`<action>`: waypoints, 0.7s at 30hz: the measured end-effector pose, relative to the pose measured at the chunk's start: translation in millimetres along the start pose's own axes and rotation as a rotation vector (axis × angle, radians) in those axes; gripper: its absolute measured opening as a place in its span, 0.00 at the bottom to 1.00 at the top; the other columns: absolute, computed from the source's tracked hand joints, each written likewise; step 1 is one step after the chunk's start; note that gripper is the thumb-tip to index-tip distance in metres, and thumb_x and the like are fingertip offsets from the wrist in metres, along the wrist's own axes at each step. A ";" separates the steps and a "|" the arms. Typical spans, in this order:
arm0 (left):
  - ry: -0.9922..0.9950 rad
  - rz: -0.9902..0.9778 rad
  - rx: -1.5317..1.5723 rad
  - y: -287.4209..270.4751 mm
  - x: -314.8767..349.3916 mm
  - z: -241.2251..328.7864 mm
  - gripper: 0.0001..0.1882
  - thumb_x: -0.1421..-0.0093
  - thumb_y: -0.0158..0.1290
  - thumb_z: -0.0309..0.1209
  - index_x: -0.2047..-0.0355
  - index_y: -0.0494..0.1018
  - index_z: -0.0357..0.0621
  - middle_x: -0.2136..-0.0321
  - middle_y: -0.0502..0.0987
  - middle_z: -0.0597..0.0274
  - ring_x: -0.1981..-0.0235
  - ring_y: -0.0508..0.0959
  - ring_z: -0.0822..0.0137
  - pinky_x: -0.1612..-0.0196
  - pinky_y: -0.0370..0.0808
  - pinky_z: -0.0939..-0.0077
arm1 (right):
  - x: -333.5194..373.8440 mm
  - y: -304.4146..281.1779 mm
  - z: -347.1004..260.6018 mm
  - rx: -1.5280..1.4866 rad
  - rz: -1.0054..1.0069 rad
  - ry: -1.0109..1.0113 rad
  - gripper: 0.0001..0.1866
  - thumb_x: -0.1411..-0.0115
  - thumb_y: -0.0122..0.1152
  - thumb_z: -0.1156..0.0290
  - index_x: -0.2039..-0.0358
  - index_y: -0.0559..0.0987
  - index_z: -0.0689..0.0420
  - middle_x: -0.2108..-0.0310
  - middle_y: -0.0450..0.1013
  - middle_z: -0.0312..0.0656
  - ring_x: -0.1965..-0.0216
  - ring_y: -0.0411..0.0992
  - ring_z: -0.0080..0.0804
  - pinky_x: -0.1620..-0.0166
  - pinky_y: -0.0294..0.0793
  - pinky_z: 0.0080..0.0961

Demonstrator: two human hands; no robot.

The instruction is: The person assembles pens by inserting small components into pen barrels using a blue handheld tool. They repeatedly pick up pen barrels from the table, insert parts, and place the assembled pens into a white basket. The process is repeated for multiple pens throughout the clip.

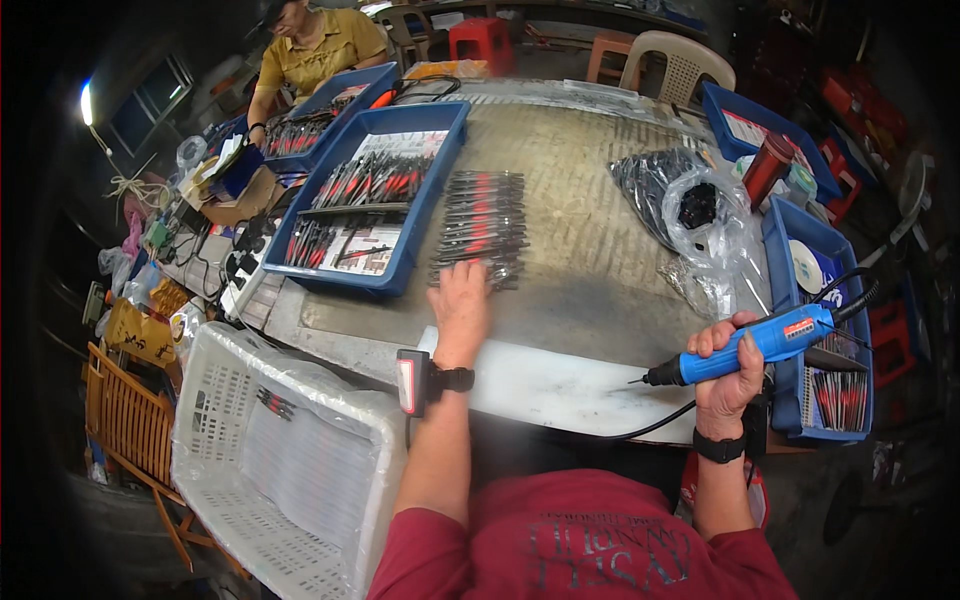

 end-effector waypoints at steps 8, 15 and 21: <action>0.065 0.113 0.493 -34.5 21.6 41.1 0.14 0.45 0.50 0.22 0.57 0.66 0.39 0.71 0.76 0.58 0.75 0.76 0.59 0.69 0.69 0.70 | 0.4 -1.5 1.8 -0.045 0.011 0.015 0.19 0.50 0.54 0.67 0.57 0.65 0.55 0.76 0.65 0.41 0.76 0.65 0.34 0.67 0.66 0.35; -0.519 -0.628 1.286 -46.9 102.9 85.1 0.10 0.40 0.47 0.24 0.58 0.65 0.35 0.81 0.70 0.65 0.84 0.71 0.77 0.83 0.66 0.86 | 0.4 6.3 3.6 -0.012 -0.071 0.012 0.20 0.50 0.55 0.65 0.57 0.65 0.54 0.77 0.66 0.40 0.76 0.65 0.33 0.66 0.66 0.35; -0.748 -0.908 1.179 -43.2 144.0 83.3 0.07 0.38 0.46 0.30 0.66 0.68 0.39 0.82 0.71 0.67 0.87 0.67 0.79 0.85 0.62 0.86 | 5.8 14.8 3.5 0.029 -0.134 0.040 0.21 0.50 0.55 0.62 0.57 0.64 0.53 0.77 0.66 0.39 0.76 0.65 0.31 0.66 0.65 0.34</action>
Point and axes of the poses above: each hand's wrist, its own x-axis away from the middle knuckle, its own y-axis out of the palm, z = x × y, the point moved 3 cm from there along -x, towards the middle knuckle
